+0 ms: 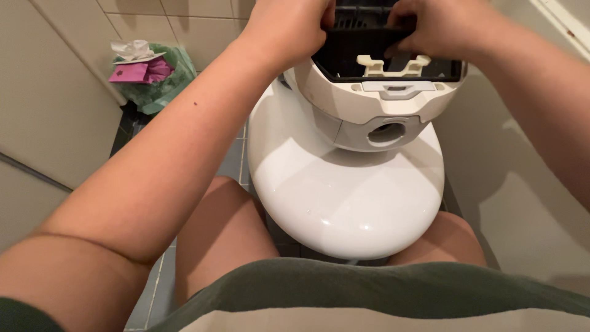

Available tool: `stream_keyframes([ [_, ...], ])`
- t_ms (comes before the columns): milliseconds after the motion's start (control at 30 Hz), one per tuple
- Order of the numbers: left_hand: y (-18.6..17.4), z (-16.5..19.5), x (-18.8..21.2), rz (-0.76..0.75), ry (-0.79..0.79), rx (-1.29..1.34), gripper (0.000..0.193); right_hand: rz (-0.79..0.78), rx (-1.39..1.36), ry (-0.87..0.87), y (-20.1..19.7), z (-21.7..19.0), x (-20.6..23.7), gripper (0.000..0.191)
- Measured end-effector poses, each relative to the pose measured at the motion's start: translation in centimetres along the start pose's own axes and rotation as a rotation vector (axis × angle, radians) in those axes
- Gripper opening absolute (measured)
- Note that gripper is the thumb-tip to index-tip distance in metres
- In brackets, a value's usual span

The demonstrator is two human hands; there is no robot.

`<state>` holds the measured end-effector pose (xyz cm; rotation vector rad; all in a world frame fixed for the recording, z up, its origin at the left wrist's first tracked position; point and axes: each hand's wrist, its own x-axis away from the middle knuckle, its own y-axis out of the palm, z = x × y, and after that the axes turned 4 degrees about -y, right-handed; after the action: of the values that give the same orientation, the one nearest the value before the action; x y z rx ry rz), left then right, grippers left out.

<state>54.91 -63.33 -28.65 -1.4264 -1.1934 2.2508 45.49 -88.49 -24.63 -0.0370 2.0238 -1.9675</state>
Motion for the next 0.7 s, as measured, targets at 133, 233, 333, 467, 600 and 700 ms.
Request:
stream_keyframes([
  [133, 0.6, -0.4, -0.5, 0.130, 0.099, -0.067, 0.016, -0.097, -0.022, 0.135, -0.8, 0.4, 0.1, 0.043],
  [233, 1.1, -0.3, -0.5, 0.140, 0.094, -0.090, 0.017, 0.001, -0.131, 0.043, -0.7, 0.7, 0.2, 0.030],
  [333, 1.4, 0.0, -0.4, 0.115, 0.070, -0.112, 0.019, 0.049, -0.131, 0.001, -0.1, 1.1, 0.2, 0.021],
  [467, 1.4, 0.6, -0.3, 0.099, 0.090, -0.133, 0.022, 0.009, -0.194, 0.013, 0.6, 1.4, 0.2, 0.021],
  [600, 1.3, 1.1, 0.0, 0.093, 0.091, -0.102, 0.018, -0.030, -0.095, -0.002, 0.6, 1.1, 0.5, 0.028],
  [700, 0.8, 0.9, 0.0, 0.087, 0.088, -0.095, 0.016, -0.047, -0.184, 0.014, 0.1, 0.9, 0.9, 0.029],
])
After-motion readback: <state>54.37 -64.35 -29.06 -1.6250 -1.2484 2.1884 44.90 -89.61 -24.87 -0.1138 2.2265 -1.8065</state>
